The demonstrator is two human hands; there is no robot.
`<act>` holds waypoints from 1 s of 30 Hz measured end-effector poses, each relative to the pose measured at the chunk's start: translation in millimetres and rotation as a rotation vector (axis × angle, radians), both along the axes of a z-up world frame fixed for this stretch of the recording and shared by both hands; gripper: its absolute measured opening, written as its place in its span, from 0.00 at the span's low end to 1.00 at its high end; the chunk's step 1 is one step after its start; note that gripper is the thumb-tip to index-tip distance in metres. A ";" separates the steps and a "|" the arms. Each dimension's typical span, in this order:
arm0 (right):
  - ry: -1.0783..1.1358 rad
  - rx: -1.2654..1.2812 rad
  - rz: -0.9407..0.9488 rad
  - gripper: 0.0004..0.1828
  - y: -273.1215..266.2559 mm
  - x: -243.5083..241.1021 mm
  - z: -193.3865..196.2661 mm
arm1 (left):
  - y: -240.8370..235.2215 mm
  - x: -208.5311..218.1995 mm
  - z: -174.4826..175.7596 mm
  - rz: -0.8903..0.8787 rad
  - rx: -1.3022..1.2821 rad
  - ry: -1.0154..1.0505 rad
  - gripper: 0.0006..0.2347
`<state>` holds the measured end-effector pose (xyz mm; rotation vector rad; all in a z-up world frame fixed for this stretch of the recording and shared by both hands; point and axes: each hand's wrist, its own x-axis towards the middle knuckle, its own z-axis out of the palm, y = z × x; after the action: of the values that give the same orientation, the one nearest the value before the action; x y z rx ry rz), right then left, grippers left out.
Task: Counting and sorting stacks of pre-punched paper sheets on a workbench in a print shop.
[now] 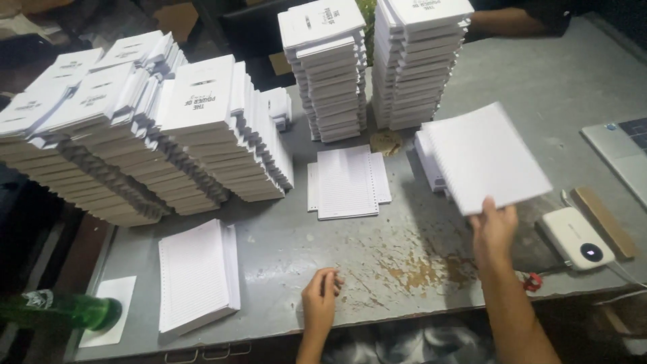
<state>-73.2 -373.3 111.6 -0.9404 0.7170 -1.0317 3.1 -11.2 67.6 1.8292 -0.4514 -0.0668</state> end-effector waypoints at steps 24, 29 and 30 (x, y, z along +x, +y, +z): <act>0.236 0.106 0.003 0.14 -77.2 65.2 -40.5 | 0.9 1.6 22.2 -0.034 -0.005 0.048 0.09; 0.226 0.120 0.021 0.09 -67.6 62.5 -26.0 | 0.1 3.0 19.4 -0.033 0.004 0.061 0.09; 0.238 0.122 0.030 0.10 -66.8 60.5 -27.4 | 1.0 1.2 17.6 -0.030 0.000 0.065 0.09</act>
<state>-12.7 -440.2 84.2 -0.9739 0.9501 -0.8480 4.3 -10.2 85.2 1.8152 -0.4325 -0.1463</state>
